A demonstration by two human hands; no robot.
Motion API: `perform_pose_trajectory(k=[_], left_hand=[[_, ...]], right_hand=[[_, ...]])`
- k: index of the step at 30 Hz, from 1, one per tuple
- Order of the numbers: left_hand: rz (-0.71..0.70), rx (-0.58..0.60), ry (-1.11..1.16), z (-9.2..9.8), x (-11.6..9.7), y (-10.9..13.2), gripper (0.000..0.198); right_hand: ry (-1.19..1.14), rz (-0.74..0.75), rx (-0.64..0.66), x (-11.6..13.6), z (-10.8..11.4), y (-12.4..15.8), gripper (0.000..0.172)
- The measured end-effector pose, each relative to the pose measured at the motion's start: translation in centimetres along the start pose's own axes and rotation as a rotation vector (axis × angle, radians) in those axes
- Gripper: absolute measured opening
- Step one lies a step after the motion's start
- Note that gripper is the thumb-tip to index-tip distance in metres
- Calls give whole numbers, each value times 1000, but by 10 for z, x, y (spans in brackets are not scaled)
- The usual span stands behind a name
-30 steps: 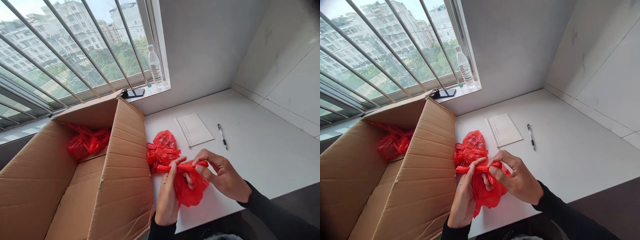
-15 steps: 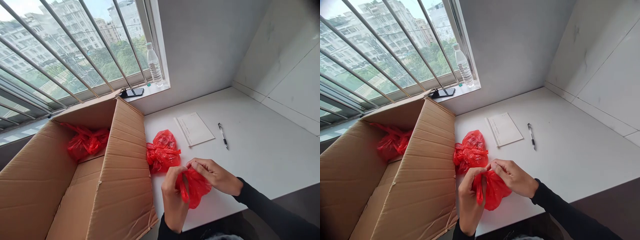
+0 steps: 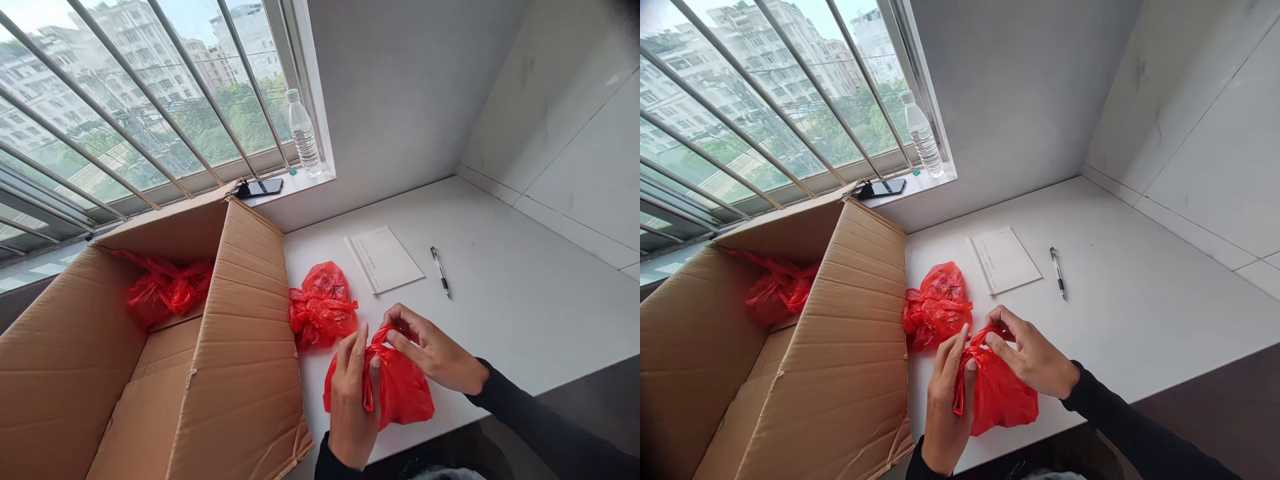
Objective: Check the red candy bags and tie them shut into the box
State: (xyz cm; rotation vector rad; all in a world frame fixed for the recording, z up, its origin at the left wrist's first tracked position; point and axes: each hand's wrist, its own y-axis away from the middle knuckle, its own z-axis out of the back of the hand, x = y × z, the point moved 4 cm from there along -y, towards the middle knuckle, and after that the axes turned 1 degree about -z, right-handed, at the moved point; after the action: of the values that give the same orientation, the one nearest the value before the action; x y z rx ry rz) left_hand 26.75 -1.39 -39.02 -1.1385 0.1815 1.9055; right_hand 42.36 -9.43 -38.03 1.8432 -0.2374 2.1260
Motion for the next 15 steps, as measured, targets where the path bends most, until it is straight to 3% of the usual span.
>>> perform_pose_trajectory(k=[3,8,11,15], left_hand=[[59,-28,-24,2,8,17,54],[221,-261,-66,12,32,58,44],[297,-333,-78,14,37,68,40],[213,-362,-96,12,18,59,38]], right_hand=[[104,-20,-91,-7,8,7,21],[187,-117,-213,-42,33,24,28],[78,-171,-233,-54,38,32,30],[-247,-167,-215,-41,24,32,31]])
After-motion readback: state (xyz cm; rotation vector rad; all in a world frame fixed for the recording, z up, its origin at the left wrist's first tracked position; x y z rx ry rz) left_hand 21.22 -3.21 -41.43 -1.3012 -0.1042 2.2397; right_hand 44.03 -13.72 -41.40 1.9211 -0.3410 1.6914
